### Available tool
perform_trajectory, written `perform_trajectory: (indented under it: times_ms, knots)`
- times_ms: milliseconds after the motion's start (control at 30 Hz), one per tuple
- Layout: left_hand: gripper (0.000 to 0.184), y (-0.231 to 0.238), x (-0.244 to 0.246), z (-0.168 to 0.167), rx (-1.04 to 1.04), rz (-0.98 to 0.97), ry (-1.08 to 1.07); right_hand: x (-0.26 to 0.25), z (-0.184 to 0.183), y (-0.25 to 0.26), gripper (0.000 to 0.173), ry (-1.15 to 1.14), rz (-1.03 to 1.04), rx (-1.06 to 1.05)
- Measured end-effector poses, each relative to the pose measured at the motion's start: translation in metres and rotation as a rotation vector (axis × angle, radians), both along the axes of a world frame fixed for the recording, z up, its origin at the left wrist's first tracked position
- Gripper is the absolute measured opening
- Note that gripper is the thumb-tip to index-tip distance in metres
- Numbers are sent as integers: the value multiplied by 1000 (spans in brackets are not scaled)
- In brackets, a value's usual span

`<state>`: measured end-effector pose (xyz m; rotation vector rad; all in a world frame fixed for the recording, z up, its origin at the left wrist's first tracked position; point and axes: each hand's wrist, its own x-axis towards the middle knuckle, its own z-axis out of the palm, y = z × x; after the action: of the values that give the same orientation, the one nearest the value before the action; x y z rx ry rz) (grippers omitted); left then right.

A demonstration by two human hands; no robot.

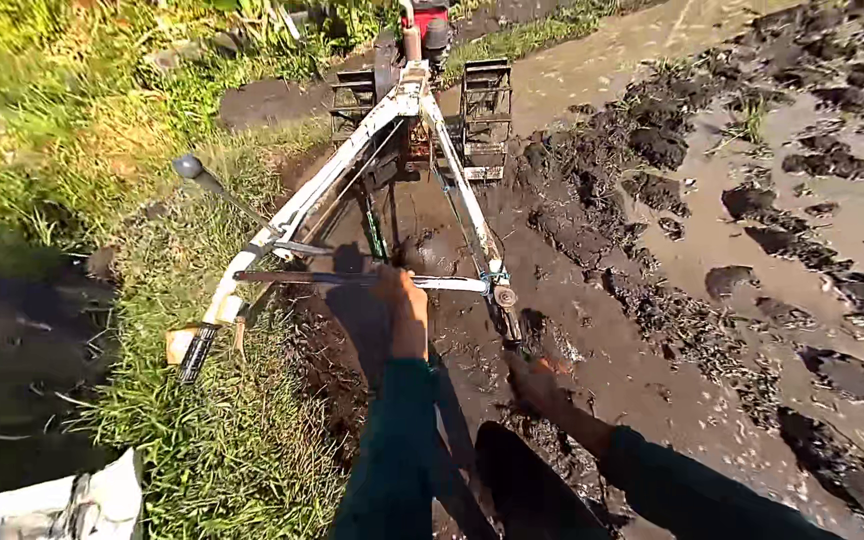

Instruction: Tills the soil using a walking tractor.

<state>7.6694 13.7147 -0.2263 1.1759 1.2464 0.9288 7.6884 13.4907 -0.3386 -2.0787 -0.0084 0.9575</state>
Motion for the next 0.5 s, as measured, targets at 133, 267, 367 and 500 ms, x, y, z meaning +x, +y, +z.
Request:
perform_trajectory:
  times_ms: [133, 267, 367, 500]
  knots:
    - [43, 113, 15, -9, 9, 131, 83, -13, -8, 99, 52, 20, 21, 66]
    - [45, 240, 16, -32, 30, 61, 180, -21, 1, 206, 54, 111, 28, 144]
    - [38, 334, 15, -32, 54, 56, 155, -16, 15, 288, 53, 151, 115, 221]
    - [9, 468, 31, -32, -2, 52, -44, 5, 15, 399, 47, 329, 222, 335]
